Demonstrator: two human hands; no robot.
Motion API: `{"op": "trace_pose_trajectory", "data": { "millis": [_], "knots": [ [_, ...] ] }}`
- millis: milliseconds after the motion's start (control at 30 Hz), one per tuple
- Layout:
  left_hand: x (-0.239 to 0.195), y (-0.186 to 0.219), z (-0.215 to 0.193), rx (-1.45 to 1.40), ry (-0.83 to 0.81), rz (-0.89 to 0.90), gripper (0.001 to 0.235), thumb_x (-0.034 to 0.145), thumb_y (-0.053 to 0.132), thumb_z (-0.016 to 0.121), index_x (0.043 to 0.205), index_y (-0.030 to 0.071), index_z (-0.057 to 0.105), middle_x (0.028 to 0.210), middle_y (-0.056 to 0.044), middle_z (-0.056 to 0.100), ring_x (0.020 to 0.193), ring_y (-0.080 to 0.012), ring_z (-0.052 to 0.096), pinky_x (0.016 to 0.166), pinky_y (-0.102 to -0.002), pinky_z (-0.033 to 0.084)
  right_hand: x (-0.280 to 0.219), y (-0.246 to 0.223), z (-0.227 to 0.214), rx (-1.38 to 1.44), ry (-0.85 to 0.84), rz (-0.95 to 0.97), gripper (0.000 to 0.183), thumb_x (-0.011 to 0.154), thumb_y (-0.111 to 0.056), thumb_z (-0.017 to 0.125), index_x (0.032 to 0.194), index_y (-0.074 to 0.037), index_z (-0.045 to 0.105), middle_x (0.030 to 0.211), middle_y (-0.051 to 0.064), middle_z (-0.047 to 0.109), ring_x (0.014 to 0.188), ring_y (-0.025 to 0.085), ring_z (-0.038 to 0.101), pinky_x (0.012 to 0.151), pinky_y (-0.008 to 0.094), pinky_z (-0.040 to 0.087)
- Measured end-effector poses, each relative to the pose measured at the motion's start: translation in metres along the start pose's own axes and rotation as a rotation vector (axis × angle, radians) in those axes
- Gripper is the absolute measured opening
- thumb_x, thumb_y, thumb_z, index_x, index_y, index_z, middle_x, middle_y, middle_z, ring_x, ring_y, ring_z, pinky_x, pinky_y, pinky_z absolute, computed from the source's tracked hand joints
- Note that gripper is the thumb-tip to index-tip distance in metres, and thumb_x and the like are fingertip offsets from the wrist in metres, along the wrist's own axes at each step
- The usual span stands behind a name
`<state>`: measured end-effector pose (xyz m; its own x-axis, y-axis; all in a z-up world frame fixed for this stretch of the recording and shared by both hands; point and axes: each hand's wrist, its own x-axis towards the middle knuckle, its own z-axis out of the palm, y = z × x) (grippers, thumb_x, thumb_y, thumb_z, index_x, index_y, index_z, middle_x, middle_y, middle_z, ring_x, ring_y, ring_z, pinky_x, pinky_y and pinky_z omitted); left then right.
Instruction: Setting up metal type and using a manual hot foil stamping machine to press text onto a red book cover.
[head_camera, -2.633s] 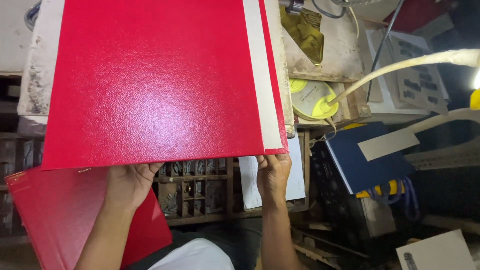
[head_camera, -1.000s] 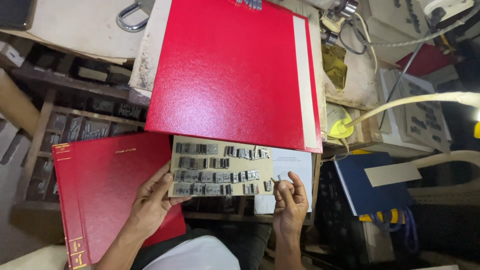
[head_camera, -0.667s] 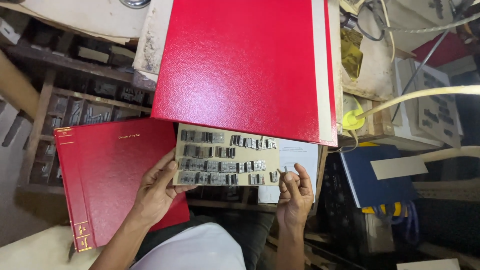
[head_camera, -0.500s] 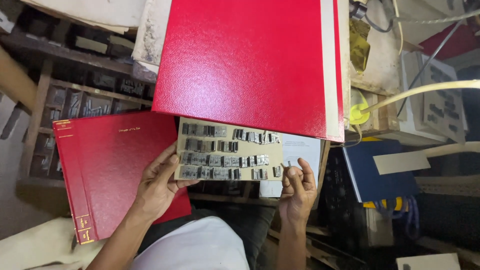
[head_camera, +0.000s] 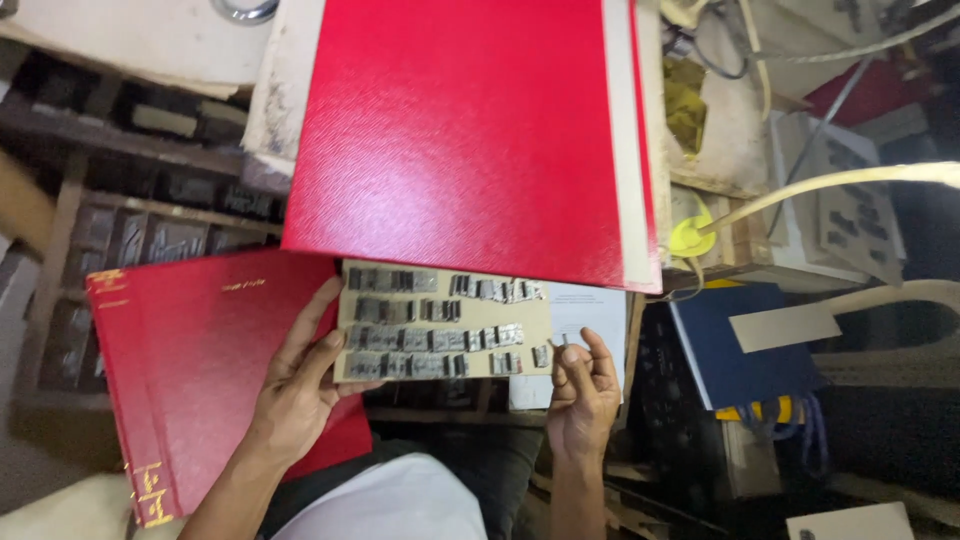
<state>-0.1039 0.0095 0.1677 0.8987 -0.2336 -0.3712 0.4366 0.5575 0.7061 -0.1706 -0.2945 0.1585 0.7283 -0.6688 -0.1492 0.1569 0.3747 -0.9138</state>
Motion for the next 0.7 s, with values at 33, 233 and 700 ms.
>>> {"op": "trace_pose_trajectory", "data": {
  "millis": [33, 233, 700],
  "knots": [
    [0.0, -0.001, -0.002, 0.003, 0.0, 0.012, 0.067, 0.097, 0.017, 0.051, 0.162, 0.027, 0.038, 0.132, -0.01, 0.069, 0.104, -0.0282, 0.071, 0.075, -0.046, 0.063, 0.0, 0.002, -0.001, 0.022, -0.001, 0.004, 0.046, 0.086, -0.002, 0.073, 0.131, -0.001, 0.059, 0.077, 0.001, 0.057, 0.055, 0.008, 0.053, 0.046, 0.015, 0.044],
    [0.0, 0.006, 0.007, 0.058, 0.097, -0.068, 0.062, 0.099, 0.013, 0.049, 0.159, 0.027, 0.046, 0.126, -0.014, 0.07, 0.099, -0.0322, 0.07, 0.077, -0.051, 0.06, 0.001, 0.003, -0.006, 0.016, -0.008, -0.001, 0.049, 0.088, -0.003, 0.071, 0.134, 0.003, 0.057, 0.087, 0.007, 0.06, 0.082, 0.019, 0.067, 0.088, 0.034, 0.061],
    [-0.006, 0.017, 0.017, 0.079, 0.114, -0.103, 0.061, 0.101, 0.011, 0.043, 0.16, 0.026, 0.044, 0.135, -0.016, 0.069, 0.109, -0.0358, 0.07, 0.086, -0.054, 0.059, -0.001, 0.0, -0.001, 0.018, 0.014, 0.025, 0.049, 0.087, -0.002, 0.071, 0.134, 0.003, 0.058, 0.088, 0.008, 0.062, 0.087, 0.023, 0.067, 0.092, 0.037, 0.06]
  ]
}}
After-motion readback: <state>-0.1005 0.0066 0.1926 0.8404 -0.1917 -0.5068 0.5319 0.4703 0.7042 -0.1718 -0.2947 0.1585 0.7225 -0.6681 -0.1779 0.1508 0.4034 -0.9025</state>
